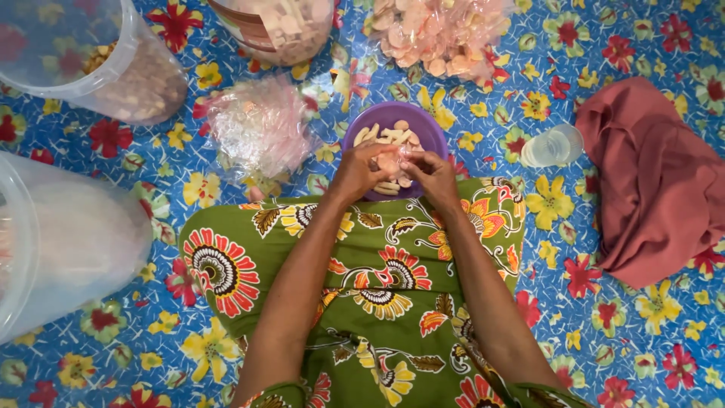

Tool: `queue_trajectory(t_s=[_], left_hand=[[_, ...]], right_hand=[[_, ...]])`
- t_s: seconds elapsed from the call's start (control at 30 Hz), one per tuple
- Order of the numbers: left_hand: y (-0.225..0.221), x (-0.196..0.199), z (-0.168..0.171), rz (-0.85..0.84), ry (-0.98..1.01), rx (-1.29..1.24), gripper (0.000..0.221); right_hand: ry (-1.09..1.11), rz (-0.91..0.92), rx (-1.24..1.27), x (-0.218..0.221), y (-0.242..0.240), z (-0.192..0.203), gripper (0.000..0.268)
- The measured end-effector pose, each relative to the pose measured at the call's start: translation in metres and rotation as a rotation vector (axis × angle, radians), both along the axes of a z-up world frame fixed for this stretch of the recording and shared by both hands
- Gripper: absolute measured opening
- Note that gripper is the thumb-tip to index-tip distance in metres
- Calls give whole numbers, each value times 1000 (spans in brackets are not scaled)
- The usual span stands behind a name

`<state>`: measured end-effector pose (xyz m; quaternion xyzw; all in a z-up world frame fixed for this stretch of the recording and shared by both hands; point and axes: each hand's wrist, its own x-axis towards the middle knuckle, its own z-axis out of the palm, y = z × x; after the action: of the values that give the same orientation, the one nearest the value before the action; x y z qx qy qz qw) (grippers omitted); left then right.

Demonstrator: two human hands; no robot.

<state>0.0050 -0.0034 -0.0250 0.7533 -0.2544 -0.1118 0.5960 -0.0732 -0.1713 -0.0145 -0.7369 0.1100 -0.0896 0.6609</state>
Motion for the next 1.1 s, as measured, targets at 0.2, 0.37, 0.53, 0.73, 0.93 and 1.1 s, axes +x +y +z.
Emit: queue_trajectory(t_s=[0.2,0.37,0.53,0.73,0.93,1.1], left_hand=[[-2,-6,11,-14,-45,-77,52],[3,-4,15,19,166,-55,44],[10,-9,48,36,309,-129,60],[8,2,2,154,236,-21,63],[7,4,5,267,168,-45,56],[5,16,-17,267,-282,-20,50]], right_hand=[[43,-76,72,2,1,1,18],[27,-82,102,-5,7,17,12],[-14,-60,84,-5,3,8,10],[-16,4,103,-8,10,29,9],[-69,-25,80,-2,1,4,8],[-53,85,-16,-11,24,56,6]])
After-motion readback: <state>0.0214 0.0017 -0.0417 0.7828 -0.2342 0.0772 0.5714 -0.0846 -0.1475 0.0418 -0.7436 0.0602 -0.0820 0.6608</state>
